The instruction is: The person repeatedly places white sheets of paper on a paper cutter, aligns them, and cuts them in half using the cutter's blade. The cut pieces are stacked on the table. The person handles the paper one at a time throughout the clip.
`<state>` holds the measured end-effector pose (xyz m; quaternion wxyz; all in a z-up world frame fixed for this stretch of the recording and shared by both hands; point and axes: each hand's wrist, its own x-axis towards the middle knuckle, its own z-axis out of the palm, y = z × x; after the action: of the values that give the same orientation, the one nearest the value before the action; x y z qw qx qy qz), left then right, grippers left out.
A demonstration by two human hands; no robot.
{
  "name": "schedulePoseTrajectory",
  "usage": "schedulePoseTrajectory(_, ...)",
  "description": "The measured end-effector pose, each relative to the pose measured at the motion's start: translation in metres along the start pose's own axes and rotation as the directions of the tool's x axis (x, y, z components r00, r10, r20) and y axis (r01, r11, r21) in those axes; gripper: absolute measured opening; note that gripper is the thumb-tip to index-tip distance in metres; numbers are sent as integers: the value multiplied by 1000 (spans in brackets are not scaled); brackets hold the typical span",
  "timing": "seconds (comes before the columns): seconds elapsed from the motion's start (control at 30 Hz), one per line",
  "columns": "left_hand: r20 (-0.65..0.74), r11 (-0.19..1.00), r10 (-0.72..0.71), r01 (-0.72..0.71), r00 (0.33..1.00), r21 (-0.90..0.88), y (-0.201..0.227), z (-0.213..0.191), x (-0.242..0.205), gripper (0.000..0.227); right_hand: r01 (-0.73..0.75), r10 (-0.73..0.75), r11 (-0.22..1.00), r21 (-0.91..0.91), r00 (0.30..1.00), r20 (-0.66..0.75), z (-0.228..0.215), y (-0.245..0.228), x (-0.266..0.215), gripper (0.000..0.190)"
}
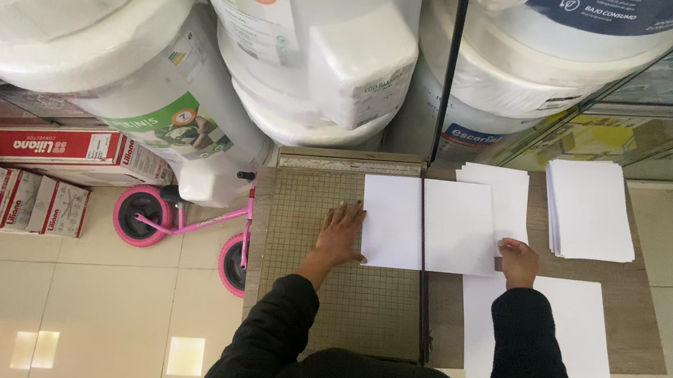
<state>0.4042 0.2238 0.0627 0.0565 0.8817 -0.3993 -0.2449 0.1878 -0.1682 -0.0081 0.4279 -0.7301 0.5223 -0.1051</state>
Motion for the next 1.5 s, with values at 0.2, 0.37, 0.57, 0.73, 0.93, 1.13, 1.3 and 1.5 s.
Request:
schedulePoseTrajectory(0.2, 7, 999, 11, -11, 1000, -36, -2, 0, 1, 116, 42, -41, 999, 21, 998, -49, -13, -16, 9, 21)
schedulePoseTrajectory(0.37, 8, 999, 1, -1, 1000, -33, 4, -13, -9, 113, 101, -96, 992, 79, 993, -63, -28, -64, -6, 22)
schedulePoseTrajectory(0.57, 29, 1000, -6, 6, 1000, -10, 12, -25, -17, 113, 247, -226, 953, 178, 966, -126, -38, -171, -1, 25)
schedulePoseTrajectory(0.73, 41, 999, -42, 42, 998, 21, 15, -30, -21, 114, 522, -503, 822, 227, 853, -142, -40, -318, 14, 26)
schedulePoseTrajectory(0.93, 33, 996, -2, 5, 999, -84, 13, -29, -17, 125, 706, -699, 700, 112, 708, -97, -31, -494, 4, 27)
schedulePoseTrajectory(1.13, 135, 987, -56, 75, 989, -141, 10, -25, -14, 124, 809, -803, 588, -22, 579, -141, -11, -605, -7, 55)
schedulePoseTrajectory(1.3, 67, 972, -51, 65, 996, -224, 8, -22, -13, 120, 854, -886, 463, -235, 449, -113, 13, -645, 14, 80)
schedulePoseTrajectory(1.5, 8, 983, -39, 40, 999, -180, 4, -8, -7, 121, 868, -928, 371, -331, 357, -103, 0, -644, 22, 55)
